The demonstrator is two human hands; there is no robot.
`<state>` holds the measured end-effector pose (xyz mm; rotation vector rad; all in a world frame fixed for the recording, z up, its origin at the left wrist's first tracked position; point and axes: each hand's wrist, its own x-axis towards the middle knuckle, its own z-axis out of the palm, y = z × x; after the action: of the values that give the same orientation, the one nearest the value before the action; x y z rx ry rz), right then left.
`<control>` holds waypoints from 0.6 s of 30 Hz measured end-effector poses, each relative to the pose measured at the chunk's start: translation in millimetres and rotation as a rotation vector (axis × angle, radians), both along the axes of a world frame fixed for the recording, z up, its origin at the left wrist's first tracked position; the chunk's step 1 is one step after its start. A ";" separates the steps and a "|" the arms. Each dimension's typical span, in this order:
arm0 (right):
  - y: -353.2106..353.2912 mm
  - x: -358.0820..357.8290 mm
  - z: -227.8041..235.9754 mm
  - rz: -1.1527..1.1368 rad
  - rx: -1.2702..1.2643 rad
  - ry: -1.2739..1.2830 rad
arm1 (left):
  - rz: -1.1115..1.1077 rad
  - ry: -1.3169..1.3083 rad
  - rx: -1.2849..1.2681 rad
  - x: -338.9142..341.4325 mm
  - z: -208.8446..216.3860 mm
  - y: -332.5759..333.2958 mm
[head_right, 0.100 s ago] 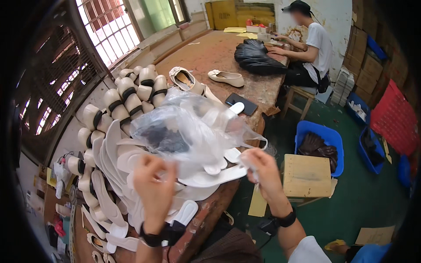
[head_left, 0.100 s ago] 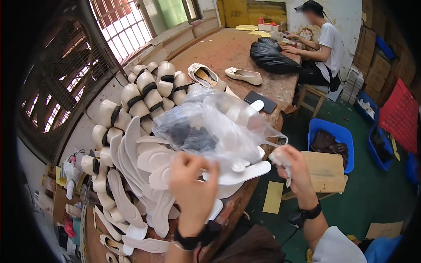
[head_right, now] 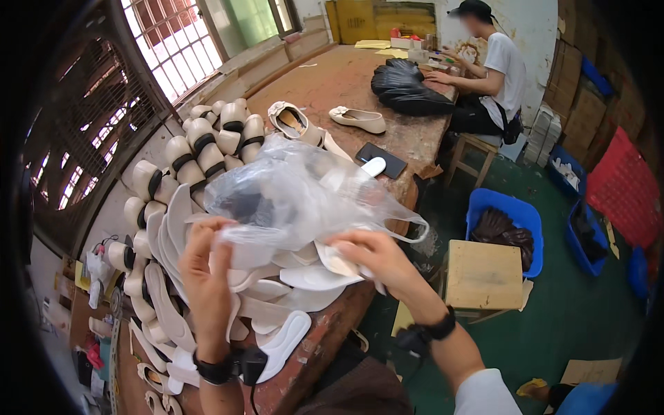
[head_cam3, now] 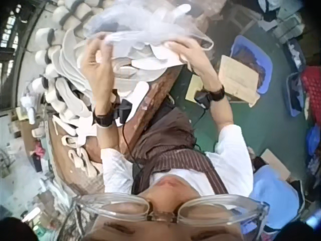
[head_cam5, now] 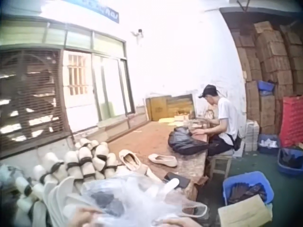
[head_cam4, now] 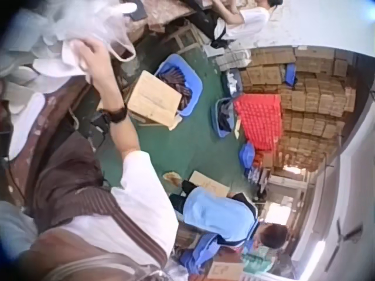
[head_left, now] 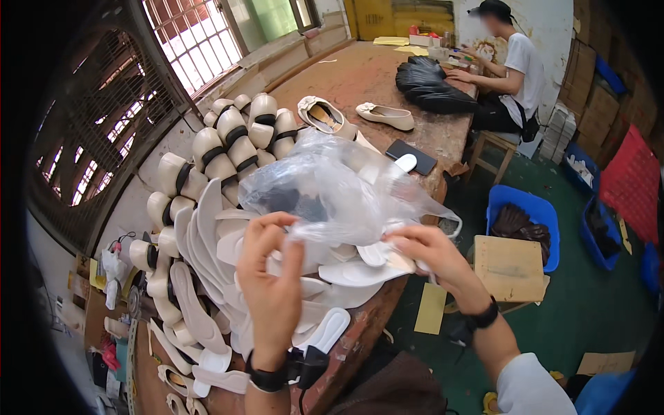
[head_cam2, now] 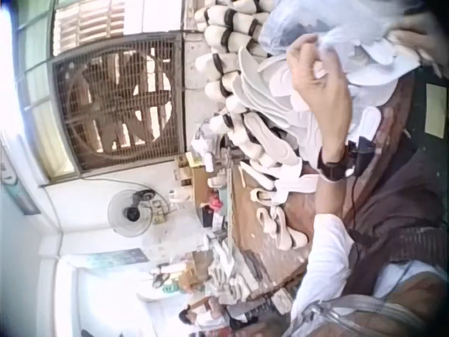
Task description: The person inserts white insoles into beige high-heeled shoes on a cluttered workbench. They repeatedly pick up a shoe, place an insole inside, and press it down with their hand. The camera shakes violently at times, obscuring the view.
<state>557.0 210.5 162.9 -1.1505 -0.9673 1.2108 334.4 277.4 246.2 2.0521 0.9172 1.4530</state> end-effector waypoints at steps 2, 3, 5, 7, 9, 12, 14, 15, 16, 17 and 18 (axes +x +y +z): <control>40.9 -2.4 4.6 0.088 -0.017 -0.018 | -0.218 -0.152 -0.338 -10.7 22.1 -9.4; 67.1 -8.1 1.9 0.152 -0.035 0.004 | -0.410 -0.166 -0.227 -25.1 23.9 -4.6; 93.9 -13.9 25.8 0.026 0.054 0.204 | -0.584 -0.352 -0.253 -44.0 35.0 -14.3; 113.3 -15.6 47.5 -0.075 0.161 0.391 | -0.760 -0.500 -0.191 -63.5 43.6 -29.7; 119.4 -30.2 61.7 -0.070 0.233 0.490 | -0.975 -0.548 -0.150 -103.8 63.1 -35.1; 115.2 -53.5 85.1 -0.001 0.327 0.515 | -0.912 -0.526 -0.204 -146.6 104.5 -75.7; 99.5 -52.0 102.3 0.008 0.392 0.427 | -0.813 -0.618 -0.287 -172.7 103.3 -93.3; 89.2 -56.6 113.7 0.013 0.430 0.380 | -0.752 -0.665 -0.312 -188.5 103.6 -104.6; 80.0 -69.9 119.0 0.079 0.440 0.404 | -0.637 -0.673 -0.252 -197.8 108.5 -129.4; 72.1 -78.8 125.3 0.128 0.457 0.397 | -0.550 -0.693 -0.193 -204.8 105.0 -144.5; 63.3 -87.7 130.1 0.178 0.468 0.387 | -0.491 -0.720 -0.184 -208.3 101.5 -158.5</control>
<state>469.3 273.8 293.0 -0.4488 -0.9956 1.2060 126.1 118.9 347.6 1.3161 0.2176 1.5667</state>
